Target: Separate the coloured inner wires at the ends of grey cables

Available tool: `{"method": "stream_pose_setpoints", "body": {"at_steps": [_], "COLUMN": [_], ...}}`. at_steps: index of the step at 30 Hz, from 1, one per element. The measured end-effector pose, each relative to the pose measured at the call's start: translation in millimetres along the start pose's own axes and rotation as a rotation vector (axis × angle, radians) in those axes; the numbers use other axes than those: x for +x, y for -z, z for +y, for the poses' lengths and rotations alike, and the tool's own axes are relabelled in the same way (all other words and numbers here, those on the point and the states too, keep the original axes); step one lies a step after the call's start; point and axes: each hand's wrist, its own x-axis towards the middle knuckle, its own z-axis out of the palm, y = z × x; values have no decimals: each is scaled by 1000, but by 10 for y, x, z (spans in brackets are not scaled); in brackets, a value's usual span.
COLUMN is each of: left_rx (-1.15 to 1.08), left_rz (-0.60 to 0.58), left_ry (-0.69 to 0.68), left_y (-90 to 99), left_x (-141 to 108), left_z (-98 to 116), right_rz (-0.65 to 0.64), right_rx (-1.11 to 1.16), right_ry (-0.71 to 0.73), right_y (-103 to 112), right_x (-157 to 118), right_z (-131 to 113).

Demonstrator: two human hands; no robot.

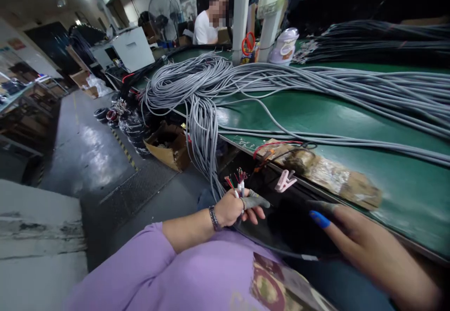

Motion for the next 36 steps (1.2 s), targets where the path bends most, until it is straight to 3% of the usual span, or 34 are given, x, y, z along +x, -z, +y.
{"method": "stream_pose_setpoints", "body": {"at_steps": [2, 5, 8, 11, 14, 18, 20, 25, 27, 30, 36], "left_rx": [2, -17, -108, -247, -348, -430, -447, -493, -508, -507, -578], "left_rz": [-54, -129, -106, -42, 2, 58, 72, 104, 103, 73, 206], "left_ry": [-2, -26, -55, -107, -170, -227, -244, -251, -232, -214, -257], "left_y": [-21, -36, -3, 93, 212, 304, 305, 201, 132, 36, 78], "left_x": [-9, -13, -7, -3, -22, -72, -86, -71, -65, -65, -45], "left_z": [6, 16, 70, 188, 324, 431, 442, 414, 392, 339, 370], "right_rz": [-4, -108, -411, -692, -767, -742, -703, -485, -345, -211, -230], "right_rx": [-45, 78, 173, 156, -79, -401, -363, 49, -88, -296, -304], "right_ry": [34, 64, 130, 135, 20, -55, 36, 244, 280, 336, 454], "right_y": [77, 50, -166, -514, -869, -1111, -1099, -965, -989, -1084, -1092], "right_x": [-59, -159, -234, -240, -169, -26, 29, 63, 45, 13, -24], "right_z": [-81, -249, -360, -233, 113, 401, 309, -276, -427, -483, -356]}}
